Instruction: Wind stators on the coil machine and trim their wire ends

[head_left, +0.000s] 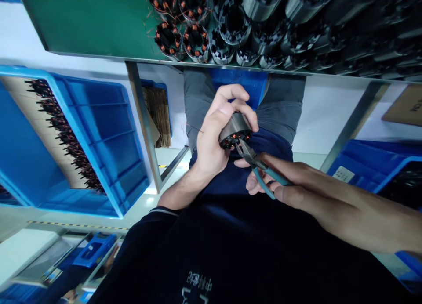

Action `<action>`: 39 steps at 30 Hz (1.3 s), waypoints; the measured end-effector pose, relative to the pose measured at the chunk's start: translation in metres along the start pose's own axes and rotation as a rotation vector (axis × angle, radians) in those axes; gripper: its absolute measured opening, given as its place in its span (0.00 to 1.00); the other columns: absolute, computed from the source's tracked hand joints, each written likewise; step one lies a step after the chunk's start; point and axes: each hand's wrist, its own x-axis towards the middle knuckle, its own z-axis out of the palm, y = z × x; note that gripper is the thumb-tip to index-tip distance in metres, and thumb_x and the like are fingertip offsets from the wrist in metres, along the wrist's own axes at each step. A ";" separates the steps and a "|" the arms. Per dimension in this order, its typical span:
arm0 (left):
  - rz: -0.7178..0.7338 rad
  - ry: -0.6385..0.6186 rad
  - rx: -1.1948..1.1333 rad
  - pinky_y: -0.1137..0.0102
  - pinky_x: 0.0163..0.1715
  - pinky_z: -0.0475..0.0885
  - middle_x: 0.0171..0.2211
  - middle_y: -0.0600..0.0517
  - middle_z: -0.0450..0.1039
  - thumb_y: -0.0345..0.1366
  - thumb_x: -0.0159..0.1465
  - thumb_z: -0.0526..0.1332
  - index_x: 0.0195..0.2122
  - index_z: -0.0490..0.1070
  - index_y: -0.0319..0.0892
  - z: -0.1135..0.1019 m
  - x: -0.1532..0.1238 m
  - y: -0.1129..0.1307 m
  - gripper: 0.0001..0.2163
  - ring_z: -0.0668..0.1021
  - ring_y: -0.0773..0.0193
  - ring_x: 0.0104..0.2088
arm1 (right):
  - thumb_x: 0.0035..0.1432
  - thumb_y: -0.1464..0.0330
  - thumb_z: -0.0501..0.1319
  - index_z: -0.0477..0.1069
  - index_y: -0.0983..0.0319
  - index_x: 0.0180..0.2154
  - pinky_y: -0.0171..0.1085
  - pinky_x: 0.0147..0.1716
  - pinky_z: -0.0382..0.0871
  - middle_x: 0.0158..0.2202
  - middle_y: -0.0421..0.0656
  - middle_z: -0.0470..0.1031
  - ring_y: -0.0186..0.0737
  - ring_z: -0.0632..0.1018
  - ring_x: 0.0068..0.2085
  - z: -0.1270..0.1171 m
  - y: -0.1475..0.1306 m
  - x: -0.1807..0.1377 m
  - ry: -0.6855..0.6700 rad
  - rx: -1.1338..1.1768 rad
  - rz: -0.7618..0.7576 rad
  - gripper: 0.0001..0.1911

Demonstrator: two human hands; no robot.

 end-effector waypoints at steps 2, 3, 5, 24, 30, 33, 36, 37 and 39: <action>0.003 -0.010 -0.020 0.58 0.36 0.78 0.32 0.48 0.79 0.60 0.77 0.59 0.46 0.77 0.53 -0.001 -0.001 0.000 0.18 0.83 0.48 0.33 | 0.79 0.43 0.61 0.79 0.40 0.76 0.54 0.62 0.89 0.58 0.44 0.91 0.59 0.90 0.61 -0.001 0.000 0.000 -0.013 -0.011 0.001 0.31; 0.017 -0.018 -0.038 0.58 0.37 0.79 0.32 0.48 0.80 0.58 0.77 0.59 0.44 0.77 0.52 -0.001 -0.002 0.001 0.17 0.83 0.49 0.33 | 0.79 0.42 0.61 0.79 0.40 0.75 0.54 0.62 0.89 0.58 0.44 0.91 0.59 0.90 0.61 -0.001 -0.001 -0.001 -0.019 -0.018 0.000 0.31; 0.056 -0.020 -0.064 0.60 0.37 0.79 0.33 0.48 0.80 0.56 0.77 0.61 0.42 0.76 0.52 0.001 -0.002 0.002 0.15 0.82 0.52 0.32 | 0.80 0.43 0.60 0.79 0.40 0.75 0.54 0.62 0.89 0.58 0.44 0.91 0.60 0.90 0.62 -0.001 -0.001 -0.001 -0.019 -0.030 -0.008 0.31; 0.376 -0.346 0.278 0.60 0.31 0.72 0.36 0.50 0.77 0.48 0.75 0.70 0.44 0.78 0.51 -0.019 0.000 0.003 0.08 0.80 0.56 0.32 | 0.75 0.39 0.68 0.91 0.57 0.46 0.37 0.32 0.74 0.27 0.38 0.78 0.37 0.77 0.28 0.017 0.038 0.022 0.081 0.119 -0.025 0.29; 0.011 -0.482 0.322 0.60 0.37 0.75 0.35 0.50 0.81 0.38 0.64 0.80 0.38 0.83 0.48 -0.033 0.015 0.033 0.08 0.81 0.58 0.34 | 0.73 0.39 0.71 0.85 0.60 0.35 0.33 0.24 0.62 0.22 0.35 0.70 0.31 0.69 0.23 0.018 0.044 0.030 -0.030 0.227 0.086 0.31; -0.041 -0.673 0.318 0.61 0.34 0.74 0.33 0.48 0.83 0.40 0.62 0.83 0.36 0.84 0.48 -0.042 0.024 0.036 0.10 0.82 0.57 0.32 | 0.73 0.39 0.70 0.82 0.61 0.34 0.33 0.25 0.63 0.21 0.34 0.67 0.31 0.68 0.22 0.022 0.037 0.033 -0.160 0.342 0.129 0.32; 0.000 -0.622 0.208 0.62 0.32 0.76 0.33 0.47 0.83 0.53 0.67 0.81 0.37 0.83 0.47 -0.045 0.026 0.018 0.16 0.82 0.57 0.31 | 0.75 0.37 0.66 0.80 0.61 0.34 0.35 0.25 0.65 0.19 0.34 0.64 0.32 0.67 0.21 0.022 0.029 0.034 -0.212 0.434 0.113 0.35; 0.039 -0.537 0.150 0.62 0.32 0.76 0.33 0.47 0.83 0.57 0.70 0.77 0.38 0.82 0.47 -0.043 0.025 0.010 0.19 0.82 0.57 0.31 | 0.76 0.37 0.65 0.80 0.61 0.35 0.35 0.26 0.67 0.20 0.35 0.65 0.33 0.68 0.22 0.021 0.026 0.033 -0.170 0.436 0.095 0.34; 0.086 -0.331 0.015 0.64 0.28 0.74 0.33 0.47 0.82 0.64 0.75 0.68 0.40 0.80 0.47 -0.034 0.023 -0.005 0.23 0.81 0.57 0.31 | 0.76 0.40 0.67 0.81 0.60 0.41 0.36 0.30 0.73 0.26 0.38 0.72 0.36 0.73 0.26 0.016 0.021 0.027 -0.054 0.385 0.061 0.29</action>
